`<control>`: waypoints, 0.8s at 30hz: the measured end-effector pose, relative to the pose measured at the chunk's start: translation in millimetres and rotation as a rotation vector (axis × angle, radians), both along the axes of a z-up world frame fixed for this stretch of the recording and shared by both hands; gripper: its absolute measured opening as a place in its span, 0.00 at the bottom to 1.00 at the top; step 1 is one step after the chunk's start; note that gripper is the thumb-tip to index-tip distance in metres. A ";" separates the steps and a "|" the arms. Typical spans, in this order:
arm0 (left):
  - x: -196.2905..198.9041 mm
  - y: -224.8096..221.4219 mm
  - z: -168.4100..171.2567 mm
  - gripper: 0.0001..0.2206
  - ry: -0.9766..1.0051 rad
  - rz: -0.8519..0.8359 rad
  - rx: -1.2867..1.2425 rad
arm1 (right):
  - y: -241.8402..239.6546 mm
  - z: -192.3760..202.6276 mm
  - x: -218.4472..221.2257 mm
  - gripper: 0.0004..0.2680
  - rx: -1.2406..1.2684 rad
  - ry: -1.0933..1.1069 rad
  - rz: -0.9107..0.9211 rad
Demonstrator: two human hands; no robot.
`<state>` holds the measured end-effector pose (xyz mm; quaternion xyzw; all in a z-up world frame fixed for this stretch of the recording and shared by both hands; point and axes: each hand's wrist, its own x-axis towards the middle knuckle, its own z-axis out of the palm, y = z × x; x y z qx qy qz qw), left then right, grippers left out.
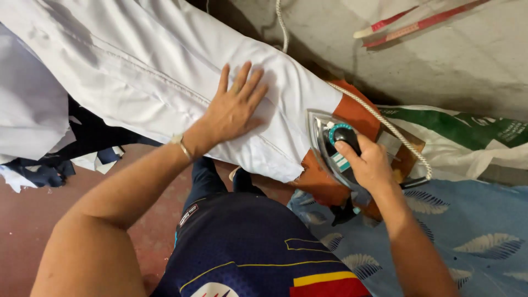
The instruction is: Ironing white fabric pieces on an ironing board using a steam iron and a spray bottle in a factory setting.
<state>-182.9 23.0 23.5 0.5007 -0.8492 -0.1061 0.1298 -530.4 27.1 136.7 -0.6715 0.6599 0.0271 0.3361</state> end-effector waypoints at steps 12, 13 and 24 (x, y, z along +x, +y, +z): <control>12.1 11.8 7.2 0.53 -0.099 0.120 0.147 | -6.2 -26.1 36.4 0.17 -0.177 -0.127 0.265; 12.5 10.9 7.7 0.54 -0.125 0.131 0.155 | -6.6 -32.1 33.4 0.17 -0.190 -0.133 0.264; 19.6 5.4 -8.7 0.60 -0.145 0.067 0.055 | -26.5 -7.6 113.4 0.21 -0.090 -0.085 0.396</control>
